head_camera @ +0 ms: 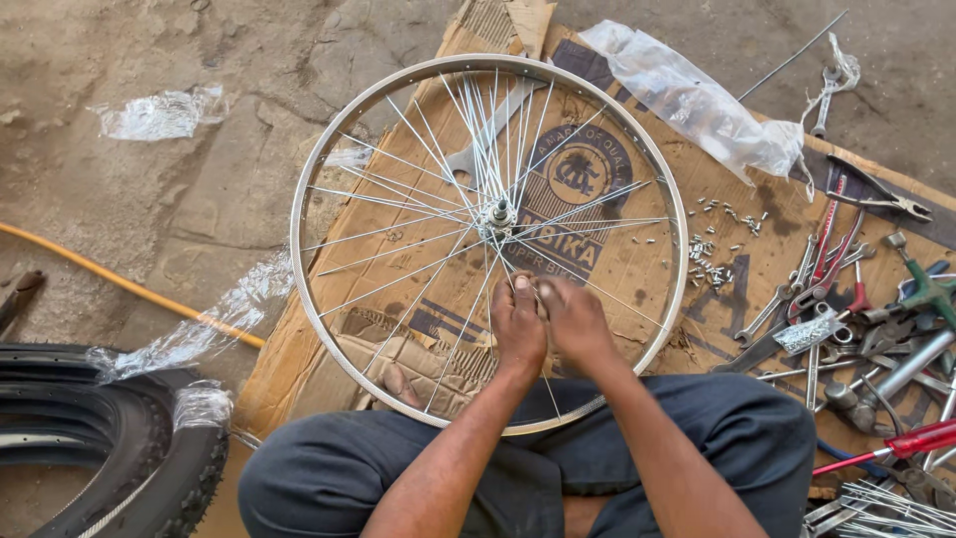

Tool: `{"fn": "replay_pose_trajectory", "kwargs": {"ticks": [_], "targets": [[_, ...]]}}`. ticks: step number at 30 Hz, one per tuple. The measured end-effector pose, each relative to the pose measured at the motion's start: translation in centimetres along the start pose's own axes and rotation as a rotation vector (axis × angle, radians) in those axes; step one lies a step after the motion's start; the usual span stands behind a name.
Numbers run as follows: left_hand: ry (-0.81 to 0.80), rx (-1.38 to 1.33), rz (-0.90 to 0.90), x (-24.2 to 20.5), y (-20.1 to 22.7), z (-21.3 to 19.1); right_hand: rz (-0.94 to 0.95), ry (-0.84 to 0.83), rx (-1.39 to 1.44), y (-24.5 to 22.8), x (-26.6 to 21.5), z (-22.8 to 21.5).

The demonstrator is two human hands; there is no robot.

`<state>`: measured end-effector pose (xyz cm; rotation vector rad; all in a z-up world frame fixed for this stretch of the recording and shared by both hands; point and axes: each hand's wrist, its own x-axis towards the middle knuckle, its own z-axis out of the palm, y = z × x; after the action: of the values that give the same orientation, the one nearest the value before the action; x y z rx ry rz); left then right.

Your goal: The person sits on the floor and installs spokes into a bicycle wheel rim and hub. They insert the spoke ends into the hub flange and then thread the nipples onto the spoke ends at the rim, tightening them by hand.

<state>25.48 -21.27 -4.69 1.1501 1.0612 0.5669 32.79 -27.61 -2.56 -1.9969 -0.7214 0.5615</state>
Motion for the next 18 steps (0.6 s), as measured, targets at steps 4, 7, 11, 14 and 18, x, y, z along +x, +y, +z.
{"fn": "replay_pose_trajectory", "kwargs": {"ticks": [4,7,11,14,18], "targets": [[0.076,0.146,0.234,-0.6,0.0,0.0,0.626,-0.188,0.954,3.0,5.9,2.3],[0.081,0.148,0.299,-0.8,1.0,-0.2,0.677,-0.322,1.368,3.6,9.2,4.3],[0.046,0.165,0.392,-1.0,2.0,-0.7,0.656,-0.352,1.404,3.1,10.3,5.6],[0.062,0.166,0.372,-0.8,1.8,-0.8,0.654,-0.322,1.412,2.3,10.5,6.2],[0.129,0.202,0.408,-0.4,1.1,-1.2,0.576,-0.284,1.499,1.0,10.1,7.7]]}}
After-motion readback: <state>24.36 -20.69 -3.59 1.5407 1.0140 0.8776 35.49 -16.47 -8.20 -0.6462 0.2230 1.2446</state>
